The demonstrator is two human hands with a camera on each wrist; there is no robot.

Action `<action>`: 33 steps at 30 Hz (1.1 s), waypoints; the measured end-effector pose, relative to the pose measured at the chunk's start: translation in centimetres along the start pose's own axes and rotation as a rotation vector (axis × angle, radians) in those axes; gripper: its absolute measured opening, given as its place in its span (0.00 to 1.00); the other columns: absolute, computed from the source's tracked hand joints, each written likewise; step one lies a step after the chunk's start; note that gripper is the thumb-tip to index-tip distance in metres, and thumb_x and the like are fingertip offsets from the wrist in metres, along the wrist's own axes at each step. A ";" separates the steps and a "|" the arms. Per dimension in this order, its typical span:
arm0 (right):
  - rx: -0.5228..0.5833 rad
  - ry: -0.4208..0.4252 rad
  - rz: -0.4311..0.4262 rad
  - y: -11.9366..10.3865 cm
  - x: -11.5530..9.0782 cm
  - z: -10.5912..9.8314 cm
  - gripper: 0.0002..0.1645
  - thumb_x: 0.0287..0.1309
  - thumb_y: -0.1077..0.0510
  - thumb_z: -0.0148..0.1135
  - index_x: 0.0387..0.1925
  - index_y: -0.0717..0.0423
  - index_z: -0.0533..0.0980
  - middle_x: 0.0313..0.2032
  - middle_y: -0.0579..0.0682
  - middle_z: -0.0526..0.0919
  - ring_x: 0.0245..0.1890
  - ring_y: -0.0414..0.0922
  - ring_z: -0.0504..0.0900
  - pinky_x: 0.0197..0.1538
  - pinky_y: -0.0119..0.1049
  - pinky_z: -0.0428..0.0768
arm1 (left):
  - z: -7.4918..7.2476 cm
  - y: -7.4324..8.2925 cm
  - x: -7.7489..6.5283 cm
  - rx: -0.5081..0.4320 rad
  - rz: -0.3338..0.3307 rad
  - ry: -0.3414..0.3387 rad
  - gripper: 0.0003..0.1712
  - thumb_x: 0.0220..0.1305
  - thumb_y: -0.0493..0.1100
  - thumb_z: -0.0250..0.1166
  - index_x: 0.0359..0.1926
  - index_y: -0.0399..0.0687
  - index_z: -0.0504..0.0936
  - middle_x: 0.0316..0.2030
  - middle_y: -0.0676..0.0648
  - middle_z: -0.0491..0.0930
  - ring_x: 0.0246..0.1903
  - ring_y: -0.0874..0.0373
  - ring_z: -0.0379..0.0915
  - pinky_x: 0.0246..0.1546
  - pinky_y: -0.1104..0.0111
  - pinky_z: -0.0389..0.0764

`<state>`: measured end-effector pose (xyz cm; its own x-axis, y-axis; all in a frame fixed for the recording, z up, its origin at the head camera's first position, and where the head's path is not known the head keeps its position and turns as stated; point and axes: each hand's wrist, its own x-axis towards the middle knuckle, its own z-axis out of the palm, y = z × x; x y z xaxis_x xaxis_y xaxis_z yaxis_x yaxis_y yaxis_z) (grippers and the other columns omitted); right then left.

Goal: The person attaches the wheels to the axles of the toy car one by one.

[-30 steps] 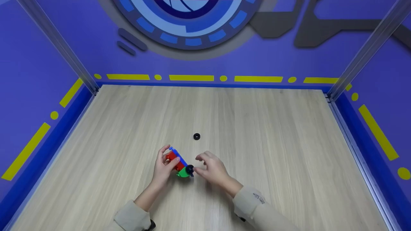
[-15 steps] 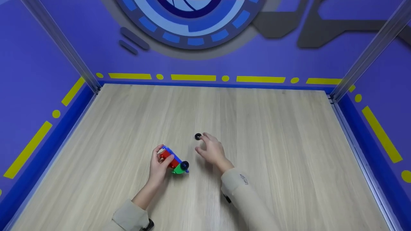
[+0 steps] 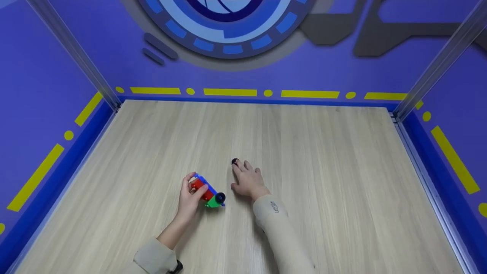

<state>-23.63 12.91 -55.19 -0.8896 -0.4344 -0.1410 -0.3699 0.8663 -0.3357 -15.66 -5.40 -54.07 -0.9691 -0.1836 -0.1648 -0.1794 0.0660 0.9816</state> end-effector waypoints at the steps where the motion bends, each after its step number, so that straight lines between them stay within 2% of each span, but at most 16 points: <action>1: -0.008 -0.009 0.004 0.0 0.0 0.0 0.41 0.51 0.45 0.56 0.64 0.53 0.55 0.66 0.52 0.54 0.66 0.55 0.50 0.59 0.62 0.53 | 0.0 0.0 0.0 -0.002 0.002 -0.004 0.34 0.57 0.46 0.58 0.62 0.59 0.54 0.58 0.44 0.63 0.54 0.51 0.63 0.55 0.58 0.67; 6: -0.026 0.006 -0.008 0.3 0.0 0.0 0.40 0.49 0.46 0.56 0.63 0.52 0.58 0.64 0.53 0.59 0.64 0.56 0.54 0.58 0.61 0.55 | 0.0 0.0 0.0 -0.001 0.015 -0.012 0.34 0.57 0.47 0.58 0.62 0.58 0.54 0.58 0.44 0.62 0.54 0.51 0.63 0.55 0.58 0.68; 13: -0.016 0.131 -0.075 1.0 -0.5 -0.1 0.35 0.48 0.49 0.59 0.58 0.55 0.64 0.55 0.57 0.71 0.59 0.57 0.63 0.56 0.60 0.60 | 0.1 0.0 0.0 -0.005 0.021 -0.009 0.34 0.57 0.46 0.58 0.62 0.57 0.54 0.58 0.44 0.63 0.53 0.51 0.63 0.54 0.58 0.68; 19: 0.007 0.232 -0.121 1.4 -0.8 -0.1 0.29 0.44 0.52 0.62 0.51 0.56 0.71 0.44 0.54 0.79 0.50 0.54 0.72 0.52 0.52 0.66 | 0.2 -0.1 0.0 -0.029 0.019 -0.003 0.33 0.57 0.44 0.58 0.62 0.58 0.55 0.56 0.45 0.64 0.51 0.52 0.64 0.51 0.61 0.70; 25: 0.144 0.235 -0.047 1.5 -0.8 0.0 0.28 0.43 0.54 0.63 0.50 0.55 0.72 0.39 0.51 0.80 0.41 0.49 0.74 0.46 0.45 0.71 | 0.2 0.0 0.0 -0.039 0.013 -0.007 0.34 0.57 0.45 0.58 0.62 0.58 0.54 0.58 0.45 0.63 0.54 0.51 0.63 0.54 0.59 0.67; 29: 0.271 0.260 0.016 1.6 -0.8 0.1 0.29 0.40 0.58 0.65 0.50 0.55 0.72 0.35 0.51 0.76 0.36 0.46 0.73 0.41 0.42 0.72 | 0.3 0.1 -0.1 -0.037 0.016 -0.008 0.35 0.57 0.45 0.58 0.63 0.57 0.53 0.60 0.44 0.61 0.57 0.50 0.61 0.57 0.57 0.65; 33: 0.369 0.251 0.097 1.8 -0.6 0.3 0.33 0.38 0.59 0.67 0.52 0.57 0.71 0.33 0.51 0.72 0.33 0.45 0.70 0.37 0.39 0.70 | 0.3 0.2 -0.1 -0.038 0.012 -0.007 0.35 0.57 0.44 0.58 0.63 0.57 0.53 0.60 0.44 0.61 0.57 0.50 0.61 0.56 0.57 0.66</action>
<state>-23.67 14.71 -55.98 -0.9696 -0.2432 0.0263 -0.2018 0.7343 -0.6481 -15.63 -5.06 -53.90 -0.9724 -0.1762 -0.1530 -0.1608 0.0308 0.9865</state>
